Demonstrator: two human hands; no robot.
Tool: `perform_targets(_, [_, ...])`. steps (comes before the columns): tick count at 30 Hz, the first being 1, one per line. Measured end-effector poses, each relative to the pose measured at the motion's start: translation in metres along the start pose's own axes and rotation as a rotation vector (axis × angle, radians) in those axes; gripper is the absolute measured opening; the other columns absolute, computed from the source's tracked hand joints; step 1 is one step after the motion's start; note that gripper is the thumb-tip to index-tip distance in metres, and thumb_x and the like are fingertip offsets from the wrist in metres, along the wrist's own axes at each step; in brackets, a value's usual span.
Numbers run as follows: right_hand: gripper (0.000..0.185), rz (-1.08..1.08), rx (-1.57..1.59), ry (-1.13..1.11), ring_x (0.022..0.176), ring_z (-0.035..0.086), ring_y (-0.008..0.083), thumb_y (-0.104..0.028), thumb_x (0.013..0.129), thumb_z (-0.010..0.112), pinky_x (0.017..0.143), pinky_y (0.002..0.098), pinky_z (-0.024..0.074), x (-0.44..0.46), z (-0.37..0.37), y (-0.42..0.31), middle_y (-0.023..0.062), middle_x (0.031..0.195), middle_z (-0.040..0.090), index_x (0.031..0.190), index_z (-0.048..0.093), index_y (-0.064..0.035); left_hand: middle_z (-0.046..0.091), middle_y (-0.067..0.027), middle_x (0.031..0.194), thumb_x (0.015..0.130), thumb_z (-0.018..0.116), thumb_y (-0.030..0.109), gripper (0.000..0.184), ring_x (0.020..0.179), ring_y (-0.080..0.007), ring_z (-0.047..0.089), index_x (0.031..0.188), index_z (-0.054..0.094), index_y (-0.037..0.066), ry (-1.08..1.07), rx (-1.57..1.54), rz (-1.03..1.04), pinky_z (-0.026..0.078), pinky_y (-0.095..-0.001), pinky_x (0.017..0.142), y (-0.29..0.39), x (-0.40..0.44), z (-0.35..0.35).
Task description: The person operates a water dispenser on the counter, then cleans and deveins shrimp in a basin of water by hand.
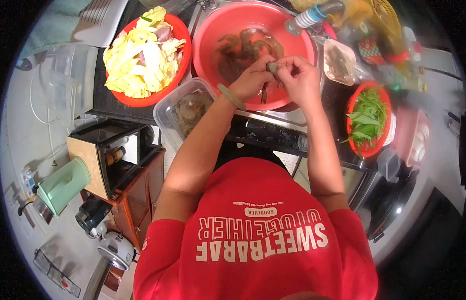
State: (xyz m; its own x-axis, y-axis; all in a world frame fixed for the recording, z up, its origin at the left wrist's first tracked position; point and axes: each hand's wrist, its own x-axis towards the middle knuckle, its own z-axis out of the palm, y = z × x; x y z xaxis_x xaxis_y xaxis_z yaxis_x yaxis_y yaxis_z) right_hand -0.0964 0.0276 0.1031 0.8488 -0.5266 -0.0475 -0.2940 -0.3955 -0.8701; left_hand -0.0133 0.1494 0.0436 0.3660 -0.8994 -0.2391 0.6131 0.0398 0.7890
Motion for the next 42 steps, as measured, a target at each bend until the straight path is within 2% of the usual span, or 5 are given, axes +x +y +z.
perform_targets(4, [0.01,0.145,0.167,-0.054,0.053,0.05,0.0093,-0.009,0.078,0.066,0.051,0.0251,0.0409,-0.001,-0.003,0.004,0.0065,0.065,0.056,0.082,0.066,0.0008,0.054,-0.0009,0.081,0.075,0.052,0.0,0.026,0.066,-0.008,0.052,0.1,0.049,0.007,0.037,0.022,0.003,0.043,-0.0208,0.059,0.007,-0.002,0.005])
perform_targets(12, [0.012,-0.479,-0.28,-0.063,0.07,0.061,0.0271,-0.006,0.077,0.064,0.065,0.0344,0.0497,-0.002,-0.016,-0.015,0.0117,0.077,0.06,0.088,0.066,-0.0017,0.05,0.0005,0.078,0.074,0.05,0.001,0.03,0.067,-0.0068,0.048,0.103,0.049,0.007,-0.008,0.144,-0.043,0.04,-0.0211,0.059,0.023,-0.008,0.011])
perform_targets(22, [0.011,-0.587,-0.422,-0.077,0.075,0.06,0.0324,-0.005,0.075,0.063,0.069,0.0398,0.0503,0.004,-0.017,-0.006,0.0135,0.082,0.061,0.085,0.064,-0.001,0.05,-0.0013,0.07,0.074,0.047,-0.003,0.03,0.061,-0.0091,0.046,0.103,0.045,0.004,-0.036,0.124,-0.039,0.035,-0.0228,0.054,0.013,-0.005,0.008])
perform_targets(33, [0.014,0.092,0.202,-0.261,0.066,0.054,0.0054,-0.007,0.084,0.059,0.061,0.0208,0.0436,0.005,-0.016,0.023,0.0014,0.072,0.062,0.092,0.067,0.0012,0.05,0.0025,0.08,0.079,0.052,0.0,0.015,0.074,-0.0063,0.048,0.092,0.05,0.006,-0.095,0.27,0.038,0.039,-0.0202,0.063,0.013,-0.007,0.006])
perform_targets(42, [0.016,0.206,0.513,-0.367,0.07,0.056,0.0055,-0.004,0.088,0.054,0.065,0.0197,0.0451,0.007,-0.025,0.02,0.002,0.079,0.065,0.098,0.066,0.0006,0.05,0.0037,0.079,0.08,0.05,0.0,0.023,0.066,-0.0039,0.047,0.101,0.048,0.009,-0.107,0.234,0.146,0.037,-0.018,0.055,0.018,-0.006,0.016])
